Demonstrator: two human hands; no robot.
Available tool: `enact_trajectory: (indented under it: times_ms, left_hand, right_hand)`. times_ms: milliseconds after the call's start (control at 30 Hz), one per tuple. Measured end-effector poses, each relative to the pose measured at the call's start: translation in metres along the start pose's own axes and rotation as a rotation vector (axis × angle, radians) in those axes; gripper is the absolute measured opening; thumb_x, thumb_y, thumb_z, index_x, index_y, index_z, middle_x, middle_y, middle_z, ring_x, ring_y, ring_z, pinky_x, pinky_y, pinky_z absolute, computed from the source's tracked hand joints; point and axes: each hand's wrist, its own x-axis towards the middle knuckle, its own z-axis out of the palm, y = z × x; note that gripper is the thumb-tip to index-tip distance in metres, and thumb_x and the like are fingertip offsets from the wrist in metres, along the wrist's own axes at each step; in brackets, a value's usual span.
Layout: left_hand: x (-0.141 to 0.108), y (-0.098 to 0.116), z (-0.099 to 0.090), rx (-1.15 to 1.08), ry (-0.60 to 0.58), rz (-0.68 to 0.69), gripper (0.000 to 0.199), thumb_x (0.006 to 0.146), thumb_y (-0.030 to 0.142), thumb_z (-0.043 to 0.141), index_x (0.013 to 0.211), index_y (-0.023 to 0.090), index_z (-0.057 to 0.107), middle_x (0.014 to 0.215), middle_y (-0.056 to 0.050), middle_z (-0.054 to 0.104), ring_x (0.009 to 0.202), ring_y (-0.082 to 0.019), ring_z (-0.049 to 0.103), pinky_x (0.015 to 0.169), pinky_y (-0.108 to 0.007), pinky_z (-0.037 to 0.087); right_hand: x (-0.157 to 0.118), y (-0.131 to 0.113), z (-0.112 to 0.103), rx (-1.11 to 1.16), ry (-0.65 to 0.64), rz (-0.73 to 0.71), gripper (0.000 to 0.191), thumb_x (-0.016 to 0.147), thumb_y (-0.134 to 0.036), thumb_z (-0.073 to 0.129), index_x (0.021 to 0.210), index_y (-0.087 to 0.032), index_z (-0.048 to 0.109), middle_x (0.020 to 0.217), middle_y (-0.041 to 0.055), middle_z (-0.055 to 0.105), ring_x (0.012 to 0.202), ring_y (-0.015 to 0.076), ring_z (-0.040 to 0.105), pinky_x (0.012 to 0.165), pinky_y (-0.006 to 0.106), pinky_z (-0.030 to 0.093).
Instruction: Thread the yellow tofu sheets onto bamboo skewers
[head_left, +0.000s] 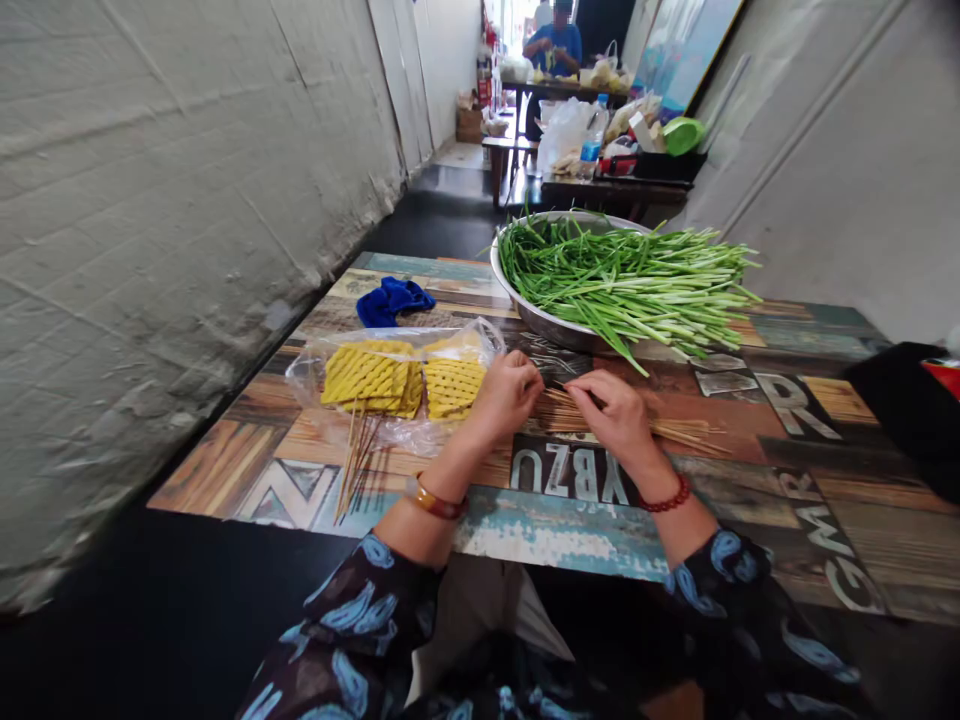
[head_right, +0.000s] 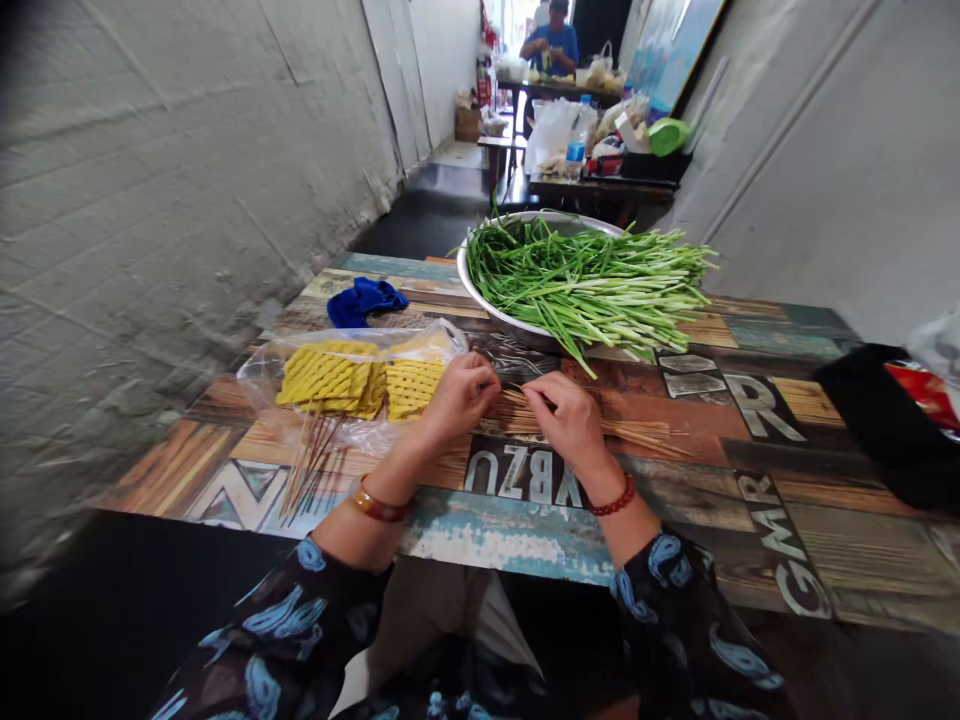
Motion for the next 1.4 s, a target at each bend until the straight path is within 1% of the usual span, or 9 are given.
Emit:
enact_trajectory:
  times_ms: [67,167,333,533,867,1000,1233,1300,1400]
  left_hand:
    - [-0.001,0.002,0.0,0.023,0.018,-0.014,0.004,0.084,0.014,0.064,0.085,0.018,0.067,0.088,-0.006,0.061,0.089,-0.022,0.056,0.083,-0.038,0.045]
    - [-0.003,0.006,0.0,0.045,0.045,0.021,0.016,0.084,0.022,0.069,0.1,0.02,0.069,0.097,-0.007,0.062,0.097,-0.023,0.056,0.087,-0.04,0.046]
    - [-0.006,0.009,0.002,0.088,-0.003,0.144,0.021,0.096,0.027,0.053,0.083,0.02,0.068,0.093,-0.007,0.063,0.091,-0.021,0.054,0.084,-0.037,0.044]
    - [-0.006,0.011,0.003,0.109,-0.036,0.133,0.02,0.097,0.021,0.046,0.083,0.019,0.06,0.096,-0.009,0.063,0.092,-0.021,0.054,0.085,-0.037,0.043]
    - [0.0,0.001,-0.024,-0.104,0.233,-0.041,0.019,0.091,0.02,0.051,0.072,0.021,0.05,0.078,-0.003,0.056,0.082,-0.018,0.053,0.08,-0.033,0.044]
    - [-0.008,-0.009,-0.043,-0.065,0.307,-0.131,0.014,0.086,0.023,0.055,0.072,0.02,0.053,0.077,-0.001,0.055,0.078,-0.016,0.052,0.075,-0.03,0.042]
    - [-0.025,-0.006,-0.102,-0.035,0.472,-0.359,0.012,0.083,0.032,0.058,0.079,0.021,0.055,0.073,0.002,0.052,0.071,-0.014,0.051,0.068,-0.025,0.042]
    - [-0.028,0.002,-0.114,-0.001,0.492,-0.388,0.012,0.083,0.032,0.058,0.08,0.021,0.055,0.072,0.002,0.052,0.07,-0.014,0.051,0.067,-0.024,0.042]
    - [-0.033,0.013,-0.127,0.073,0.513,-0.36,0.01,0.084,0.03,0.057,0.081,0.021,0.056,0.075,0.001,0.054,0.073,-0.014,0.052,0.069,-0.024,0.043]
  right_hand:
    - [-0.001,0.001,0.0,-0.016,0.008,-0.011,0.018,0.097,-0.022,0.055,0.087,-0.02,0.071,0.086,0.0068,0.072,0.081,0.0205,0.068,0.075,0.034,0.053]
    - [-0.003,0.002,0.001,-0.057,-0.011,-0.041,0.018,0.097,-0.023,0.056,0.088,-0.021,0.071,0.085,0.0067,0.072,0.081,0.0211,0.067,0.075,0.035,0.052]
    - [-0.005,0.004,0.003,-0.121,-0.067,-0.129,0.014,0.097,-0.023,0.056,0.091,-0.02,0.068,0.087,0.0074,0.071,0.082,0.022,0.065,0.077,0.037,0.051]
    - [-0.008,0.007,0.007,-0.166,-0.142,-0.121,0.016,0.099,-0.026,0.051,0.092,-0.021,0.065,0.088,0.0083,0.068,0.082,0.0238,0.063,0.075,0.037,0.05]
    - [-0.003,0.026,0.001,-0.165,-0.203,-0.027,0.017,0.098,-0.025,0.053,0.087,-0.021,0.065,0.084,0.0057,0.067,0.083,0.0212,0.065,0.076,0.032,0.049]
    - [-0.001,0.033,0.0,-0.168,-0.211,-0.006,0.013,0.096,-0.022,0.057,0.087,-0.02,0.066,0.085,0.0043,0.068,0.082,0.0187,0.065,0.074,0.029,0.048]
    - [-0.001,0.041,-0.009,-0.121,-0.177,0.001,0.012,0.091,-0.016,0.062,0.082,-0.018,0.07,0.08,0.0041,0.068,0.075,0.0191,0.065,0.071,0.03,0.048]
    - [0.001,0.039,-0.014,-0.104,-0.161,-0.013,0.006,0.088,-0.017,0.065,0.088,-0.018,0.071,0.087,0.0063,0.07,0.079,0.021,0.066,0.074,0.032,0.049]
    - [0.002,0.032,-0.02,-0.137,-0.075,-0.039,0.026,0.084,-0.025,0.072,0.109,-0.017,0.069,0.108,0.0122,0.07,0.093,0.0268,0.067,0.083,0.039,0.05]
